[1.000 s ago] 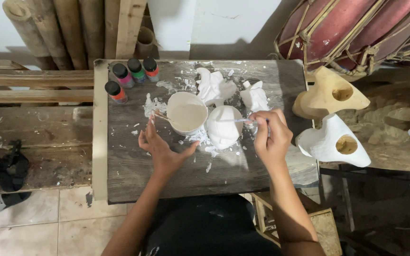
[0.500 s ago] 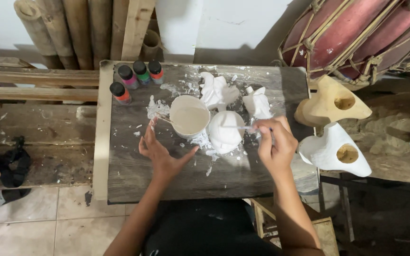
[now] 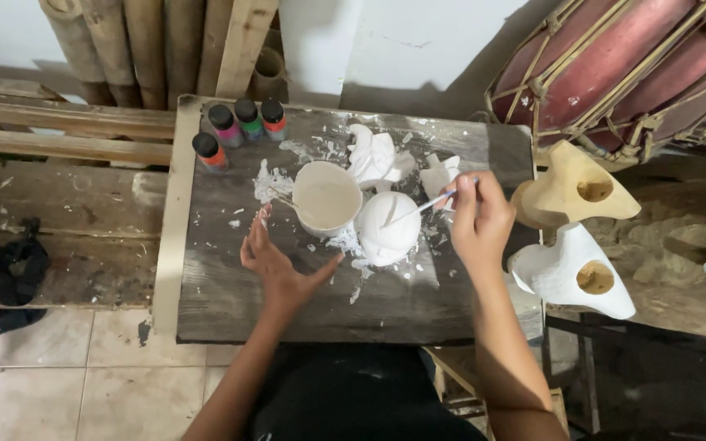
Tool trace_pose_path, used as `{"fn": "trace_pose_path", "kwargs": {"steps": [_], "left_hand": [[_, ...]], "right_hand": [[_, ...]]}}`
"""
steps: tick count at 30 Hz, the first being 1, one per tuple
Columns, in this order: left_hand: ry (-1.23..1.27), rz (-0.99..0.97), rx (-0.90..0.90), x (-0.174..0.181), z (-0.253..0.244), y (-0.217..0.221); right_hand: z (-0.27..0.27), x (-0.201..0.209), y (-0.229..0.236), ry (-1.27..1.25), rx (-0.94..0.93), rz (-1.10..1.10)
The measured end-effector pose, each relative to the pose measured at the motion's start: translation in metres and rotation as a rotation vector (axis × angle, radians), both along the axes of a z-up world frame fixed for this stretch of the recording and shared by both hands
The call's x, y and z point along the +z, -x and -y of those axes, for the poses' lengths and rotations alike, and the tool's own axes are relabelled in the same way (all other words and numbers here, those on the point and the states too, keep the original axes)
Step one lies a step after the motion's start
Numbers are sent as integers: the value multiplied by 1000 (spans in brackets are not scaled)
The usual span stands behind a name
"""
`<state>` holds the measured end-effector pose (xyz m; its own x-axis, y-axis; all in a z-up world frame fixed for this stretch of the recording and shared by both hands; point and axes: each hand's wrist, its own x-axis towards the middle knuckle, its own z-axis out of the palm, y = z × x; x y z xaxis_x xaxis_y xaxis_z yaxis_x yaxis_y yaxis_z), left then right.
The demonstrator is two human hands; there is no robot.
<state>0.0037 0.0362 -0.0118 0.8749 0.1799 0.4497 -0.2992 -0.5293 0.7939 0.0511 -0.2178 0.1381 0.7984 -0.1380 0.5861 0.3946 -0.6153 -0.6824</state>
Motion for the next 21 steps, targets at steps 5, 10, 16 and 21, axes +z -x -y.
{"fn": "trace_pose_path", "kwargs": {"steps": [5, 10, 16, 21], "left_hand": [[9, -11, 19, 0, 5, 4], [-20, -20, 56, -4, 11, 11], [-76, 43, 91, -1, 20, 13], [-71, 119, 126, 7, 30, 13]], "right_hand": [[3, 0, -25, -58, 22, -7], [6, -5, -31, -68, 24, -4], [18, -16, -6, 129, 55, 227], [28, -34, 35, 155, 105, 329]]}}
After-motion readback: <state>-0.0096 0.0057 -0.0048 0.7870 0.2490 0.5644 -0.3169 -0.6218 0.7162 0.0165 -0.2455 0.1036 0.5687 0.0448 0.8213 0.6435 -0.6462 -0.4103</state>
